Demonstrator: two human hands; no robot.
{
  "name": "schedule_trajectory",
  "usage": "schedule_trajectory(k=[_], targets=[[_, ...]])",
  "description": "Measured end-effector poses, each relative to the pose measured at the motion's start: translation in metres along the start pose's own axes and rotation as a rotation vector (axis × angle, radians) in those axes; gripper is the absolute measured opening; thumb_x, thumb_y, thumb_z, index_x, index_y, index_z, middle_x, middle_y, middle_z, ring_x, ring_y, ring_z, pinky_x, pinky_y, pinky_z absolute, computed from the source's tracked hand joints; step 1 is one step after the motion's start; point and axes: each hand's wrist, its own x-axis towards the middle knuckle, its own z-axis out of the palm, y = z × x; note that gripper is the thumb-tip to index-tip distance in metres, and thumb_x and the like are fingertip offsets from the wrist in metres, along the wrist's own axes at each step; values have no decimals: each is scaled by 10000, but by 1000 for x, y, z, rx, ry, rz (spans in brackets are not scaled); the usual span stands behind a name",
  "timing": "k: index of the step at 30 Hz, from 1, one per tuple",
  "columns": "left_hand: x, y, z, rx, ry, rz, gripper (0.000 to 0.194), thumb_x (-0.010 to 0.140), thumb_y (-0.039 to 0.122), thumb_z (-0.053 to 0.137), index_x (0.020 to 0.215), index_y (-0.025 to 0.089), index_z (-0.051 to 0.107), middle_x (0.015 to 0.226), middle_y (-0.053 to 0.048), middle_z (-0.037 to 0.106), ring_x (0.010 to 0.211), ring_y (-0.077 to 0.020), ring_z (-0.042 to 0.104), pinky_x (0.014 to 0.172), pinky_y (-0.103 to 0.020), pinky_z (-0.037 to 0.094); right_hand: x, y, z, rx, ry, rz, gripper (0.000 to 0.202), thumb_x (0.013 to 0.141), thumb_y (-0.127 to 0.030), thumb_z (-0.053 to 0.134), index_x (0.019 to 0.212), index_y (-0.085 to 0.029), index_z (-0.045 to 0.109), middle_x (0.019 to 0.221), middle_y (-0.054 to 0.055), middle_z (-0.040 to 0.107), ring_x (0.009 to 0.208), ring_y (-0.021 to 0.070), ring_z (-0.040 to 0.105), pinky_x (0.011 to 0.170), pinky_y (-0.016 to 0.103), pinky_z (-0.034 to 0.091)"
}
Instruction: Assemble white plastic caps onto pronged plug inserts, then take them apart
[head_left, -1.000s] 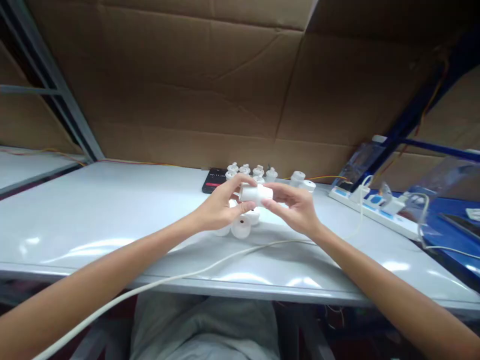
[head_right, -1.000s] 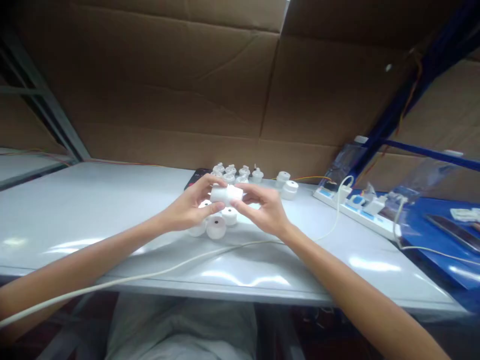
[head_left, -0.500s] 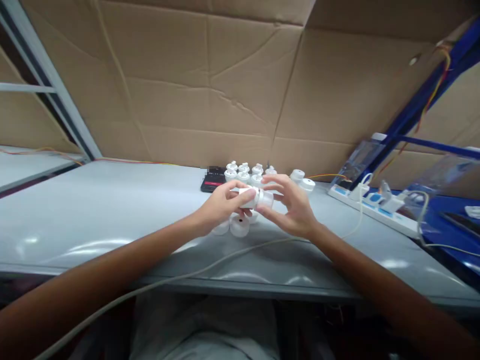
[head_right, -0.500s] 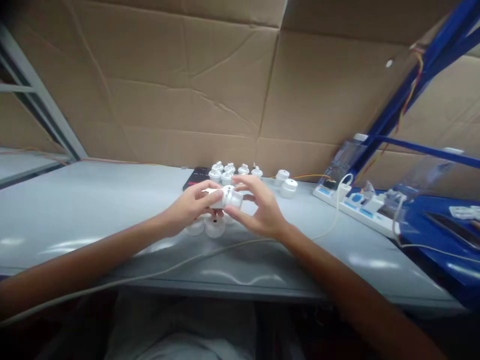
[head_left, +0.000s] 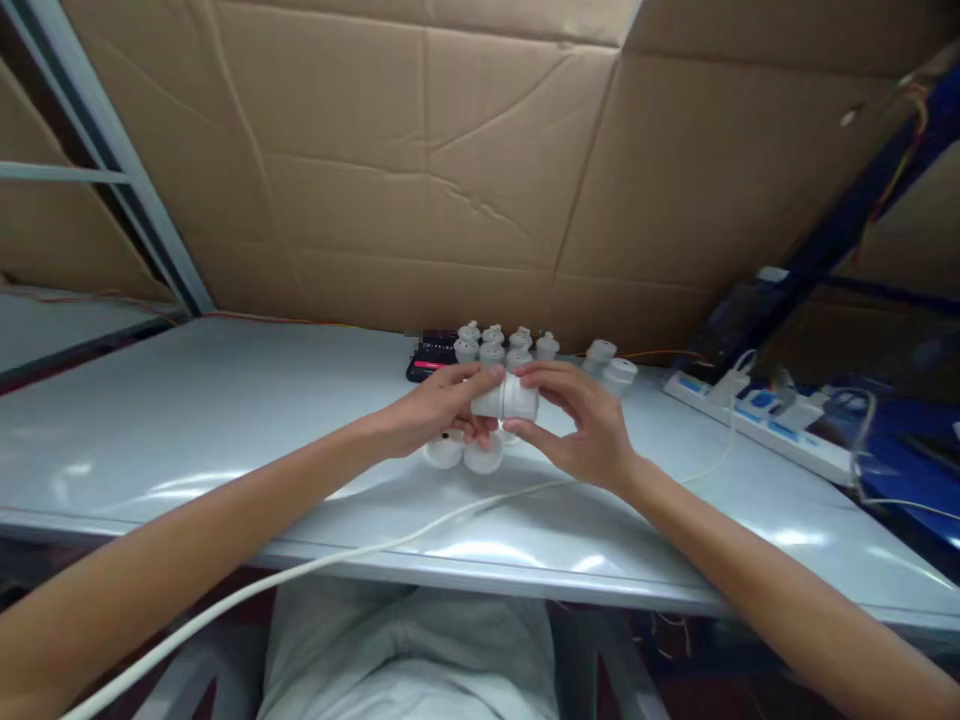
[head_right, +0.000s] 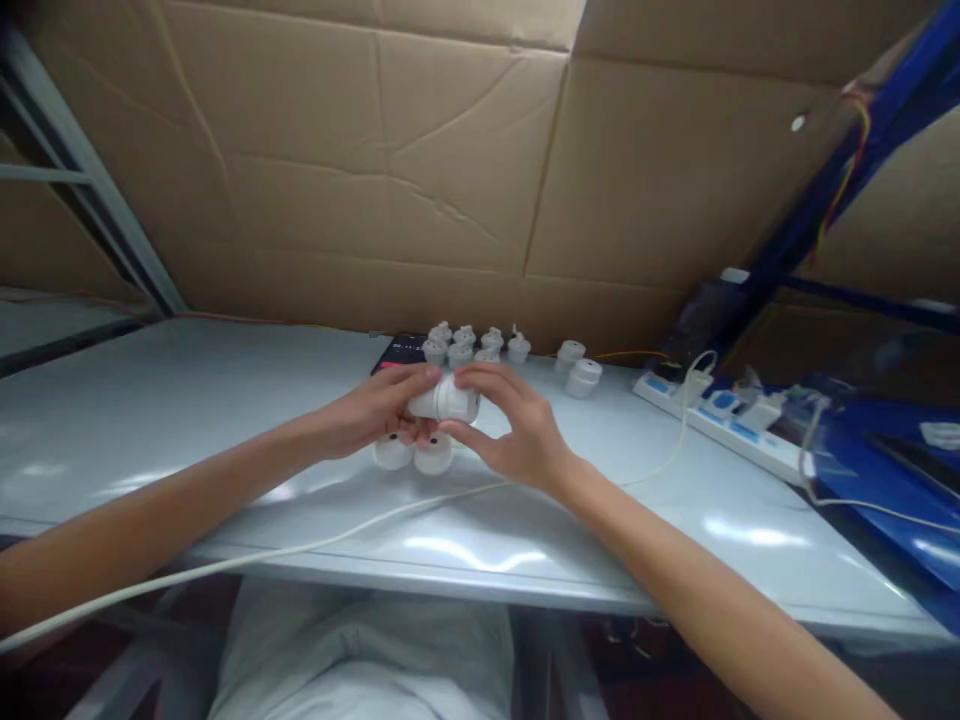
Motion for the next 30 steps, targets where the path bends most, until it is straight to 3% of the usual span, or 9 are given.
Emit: schedule_trajectory(k=[5, 9, 12, 16, 18, 22, 26, 28, 30], targets=[[2, -10, -3, 376, 105, 467, 340, 831, 345, 773, 1074, 215, 575, 1083, -57, 671, 959, -197, 674, 813, -326, 565, 0, 7, 7, 399, -55, 643, 380, 878, -556, 746, 1039, -217, 684, 999, 58, 739, 841, 209, 741, 700, 332, 636], [1, -16, 3, 716, 84, 772, 168, 880, 160, 663, 1038, 215, 653, 1200, -87, 655, 1148, -223, 622, 1012, -391, 515, 5, 6, 9, 711, -199, 947, 519, 908, -691, 623, 881, -177, 687, 727, 20, 667, 576, 140, 629, 532, 270, 529], [1, -12, 8, 600, 178, 701, 154, 878, 240, 711, 1013, 209, 643, 1152, -80, 673, 1101, -222, 644, 945, -366, 563, 6, 4, 8, 762, -130, 913, 482, 883, -666, 675, 921, -186, 700, 812, 23, 676, 673, 147, 641, 613, 284, 556], [3, -6, 8, 172, 294, 336, 346, 878, 489, 720, 955, 182, 579, 954, -45, 654, 806, -175, 678, 636, -287, 608, 2, 1, 7, 588, -64, 663, 454, 873, -518, 763, 1228, -265, 634, 1210, 51, 669, 992, 208, 689, 846, 356, 597], [4, -5, 7, 83, 283, 263, 379, 879, 522, 713, 930, 177, 564, 918, -34, 638, 770, -166, 675, 622, -290, 616, 0, 1, 7, 507, -80, 586, 494, 867, -482, 782, 1271, -266, 597, 1245, 66, 663, 994, 215, 694, 862, 363, 588], [0, -6, 7, 273, 284, 488, 307, 850, 396, 766, 983, 192, 578, 1031, -50, 635, 935, -193, 676, 752, -307, 615, 2, 3, 8, 495, -67, 659, 432, 869, -582, 743, 1024, -186, 666, 942, 48, 704, 779, 182, 689, 725, 315, 572], [-3, -9, 7, 652, 225, 751, 154, 857, 247, 731, 968, 213, 631, 1143, -86, 659, 1115, -230, 629, 978, -379, 547, 6, 6, 9, 745, -179, 960, 555, 908, -723, 587, 871, -174, 663, 675, 32, 675, 550, 162, 636, 569, 305, 537], [-2, -11, 6, 698, 219, 745, 174, 830, 246, 753, 953, 217, 635, 1136, -83, 665, 1122, -239, 622, 1002, -392, 528, 6, 9, 10, 796, -234, 1034, 540, 902, -713, 602, 891, -178, 674, 684, 38, 691, 558, 167, 651, 572, 308, 548], [1, -12, 4, 572, 270, 629, 276, 791, 299, 802, 972, 211, 614, 1105, -70, 657, 1071, -232, 636, 939, -372, 550, 7, 10, 10, 779, -192, 985, 464, 877, -648, 684, 939, -189, 681, 807, 43, 724, 665, 173, 695, 645, 311, 577]])
